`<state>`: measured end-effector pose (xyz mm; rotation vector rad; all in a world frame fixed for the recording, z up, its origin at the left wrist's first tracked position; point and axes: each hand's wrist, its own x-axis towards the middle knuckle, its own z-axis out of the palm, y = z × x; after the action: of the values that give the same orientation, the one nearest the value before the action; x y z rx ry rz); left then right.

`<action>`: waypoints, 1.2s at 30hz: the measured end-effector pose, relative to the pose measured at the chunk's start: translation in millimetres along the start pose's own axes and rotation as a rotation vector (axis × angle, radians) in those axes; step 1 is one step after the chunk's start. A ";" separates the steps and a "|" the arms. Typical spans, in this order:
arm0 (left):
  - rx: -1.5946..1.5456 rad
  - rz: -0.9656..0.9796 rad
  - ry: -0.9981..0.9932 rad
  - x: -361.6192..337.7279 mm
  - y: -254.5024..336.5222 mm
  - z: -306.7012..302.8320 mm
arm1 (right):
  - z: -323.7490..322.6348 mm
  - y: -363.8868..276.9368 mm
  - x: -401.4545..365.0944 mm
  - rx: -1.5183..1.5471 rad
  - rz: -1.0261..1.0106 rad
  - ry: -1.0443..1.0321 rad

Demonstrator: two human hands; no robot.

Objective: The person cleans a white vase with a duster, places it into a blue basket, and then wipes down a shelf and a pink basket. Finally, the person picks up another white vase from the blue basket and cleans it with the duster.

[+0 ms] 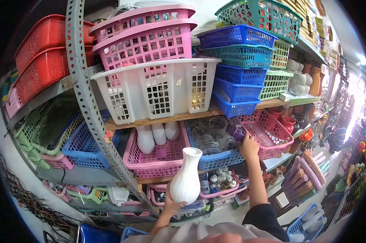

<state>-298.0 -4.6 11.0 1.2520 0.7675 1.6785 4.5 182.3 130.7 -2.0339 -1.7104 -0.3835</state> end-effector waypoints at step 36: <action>-0.623 -0.573 0.060 -48.0 -13.4 61.0 | -57.9 141.0 -201.2 1.189 -0.360 -0.822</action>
<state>-231.0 -44.1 -1.9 0.4861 0.5065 1.3238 108.4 -36.6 59.8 -0.9776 -1.9461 1.2466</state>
